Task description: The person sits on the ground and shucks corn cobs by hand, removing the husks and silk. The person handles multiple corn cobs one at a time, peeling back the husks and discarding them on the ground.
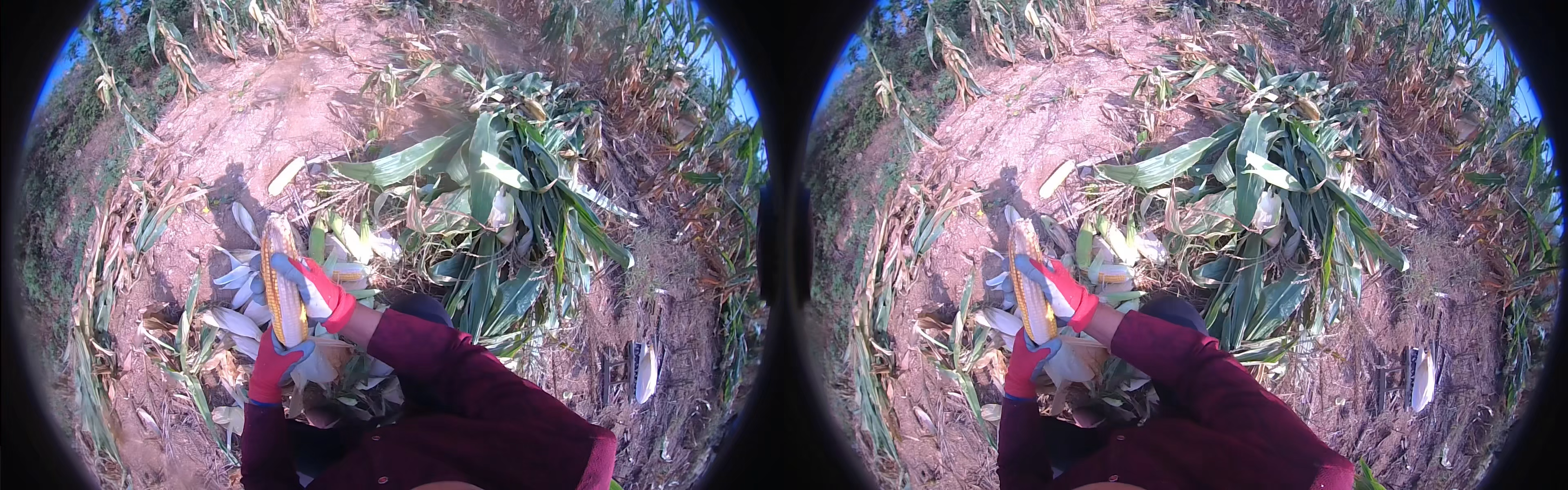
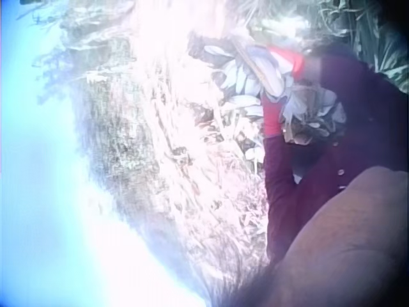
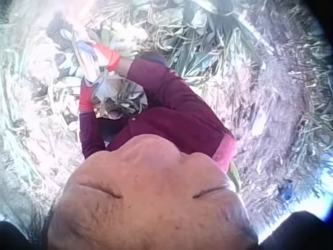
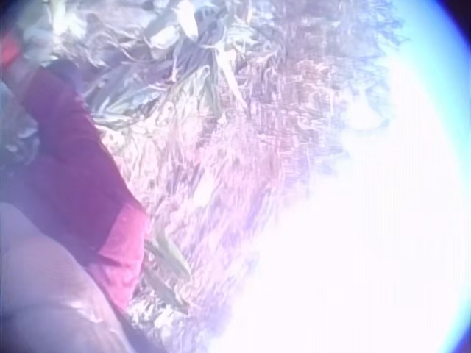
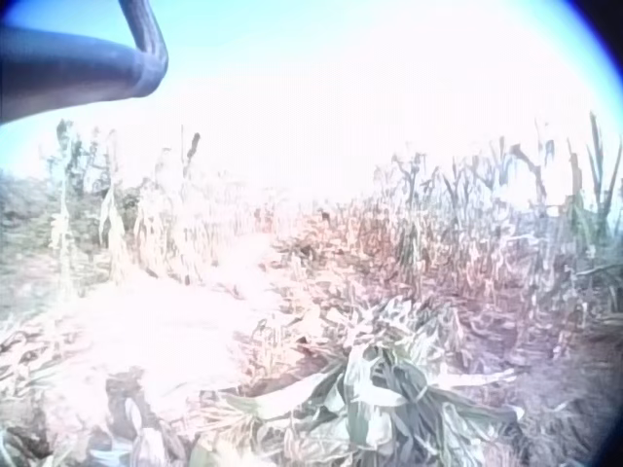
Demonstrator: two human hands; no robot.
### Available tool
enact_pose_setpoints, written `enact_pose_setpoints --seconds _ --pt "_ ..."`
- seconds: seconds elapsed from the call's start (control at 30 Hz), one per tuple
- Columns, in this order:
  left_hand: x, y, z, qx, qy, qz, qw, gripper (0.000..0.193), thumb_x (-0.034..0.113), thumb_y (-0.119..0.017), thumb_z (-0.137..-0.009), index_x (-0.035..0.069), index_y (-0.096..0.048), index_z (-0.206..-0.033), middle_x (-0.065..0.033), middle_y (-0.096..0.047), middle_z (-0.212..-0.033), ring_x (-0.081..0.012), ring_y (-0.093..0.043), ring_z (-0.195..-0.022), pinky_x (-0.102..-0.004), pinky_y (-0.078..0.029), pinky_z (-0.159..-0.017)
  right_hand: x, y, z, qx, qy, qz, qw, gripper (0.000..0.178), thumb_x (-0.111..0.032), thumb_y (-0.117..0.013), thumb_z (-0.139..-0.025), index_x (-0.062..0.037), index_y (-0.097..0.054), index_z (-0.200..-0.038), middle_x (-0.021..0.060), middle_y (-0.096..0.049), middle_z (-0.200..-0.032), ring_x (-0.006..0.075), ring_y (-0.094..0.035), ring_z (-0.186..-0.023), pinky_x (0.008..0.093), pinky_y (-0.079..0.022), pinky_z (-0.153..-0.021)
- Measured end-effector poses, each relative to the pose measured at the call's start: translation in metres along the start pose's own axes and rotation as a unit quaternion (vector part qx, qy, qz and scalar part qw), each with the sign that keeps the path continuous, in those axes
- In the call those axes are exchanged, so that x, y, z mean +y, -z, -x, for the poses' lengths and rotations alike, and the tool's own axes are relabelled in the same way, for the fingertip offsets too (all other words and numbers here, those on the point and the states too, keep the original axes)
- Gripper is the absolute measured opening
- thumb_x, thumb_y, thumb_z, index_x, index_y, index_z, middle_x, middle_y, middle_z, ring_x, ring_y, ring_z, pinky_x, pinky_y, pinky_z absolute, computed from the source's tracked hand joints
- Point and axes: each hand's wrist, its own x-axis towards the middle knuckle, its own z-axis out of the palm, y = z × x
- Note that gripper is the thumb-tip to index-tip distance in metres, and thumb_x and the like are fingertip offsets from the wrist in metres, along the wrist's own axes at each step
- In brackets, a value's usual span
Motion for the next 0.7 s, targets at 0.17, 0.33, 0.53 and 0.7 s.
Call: enact_pose_setpoints --seconds 0.17,0.33,0.53,0.7 --pt "0.044 -0.021 0.019 -0.023 0.108 0.217 0.97 0.058 0.015 -0.065 -0.077 0.0 -0.042 -0.128 -0.0151 -0.061 -0.106 -0.0317 -0.062 -0.095 -0.0415 -0.05 -0.085 0.004 -0.014 0.016 -0.084 -0.042 -0.149 0.984 0.059 -0.059 -0.039 -0.092 -0.0072 -0.052 -0.116 0.0091 -0.065 -0.095 0.0175 -0.065 -0.078 0.0304 -0.053 -0.066" --pt "0.03 -0.029 0.016 -0.103 0.041 0.279 0.954 0.053 0.03 -0.068 -0.075 0.003 -0.047 -0.116 -0.0122 -0.059 -0.083 -0.0254 -0.059 -0.073 -0.0415 -0.049 -0.077 0.006 -0.021 0.011 -0.075 -0.051 -0.124 0.988 0.081 -0.077 -0.037 -0.08 -0.0036 -0.057 -0.107 0.0124 -0.065 -0.082 0.0217 -0.065 -0.069 0.0329 -0.054 -0.062" --pt "0.04 -0.028 0.02 -0.087 0.056 0.241 0.965 0.05 0.026 -0.069 -0.076 0.002 -0.047 -0.114 -0.0101 -0.057 -0.079 -0.023 -0.057 -0.069 -0.0415 -0.048 -0.078 0.009 -0.016 0.009 -0.148 -0.073 -0.201 0.966 0.067 -0.066 -0.037 -0.088 -0.0072 -0.053 -0.116 0.0097 -0.064 -0.096 0.0208 -0.065 -0.076 0.0334 -0.054 -0.066" --pt "0.042 -0.027 0.015 -0.111 0.045 0.235 0.965 0.053 0.022 -0.068 -0.076 -0.001 -0.046 -0.118 -0.0101 -0.057 -0.079 -0.0224 -0.057 -0.07 -0.0416 -0.048 -0.078 0.017 -0.012 0.009 -0.13 -0.065 -0.181 0.973 0.064 -0.062 -0.035 -0.092 -0.0072 -0.051 -0.121 0.0118 -0.065 -0.097 0.0235 -0.066 -0.079 0.0359 -0.055 -0.068"
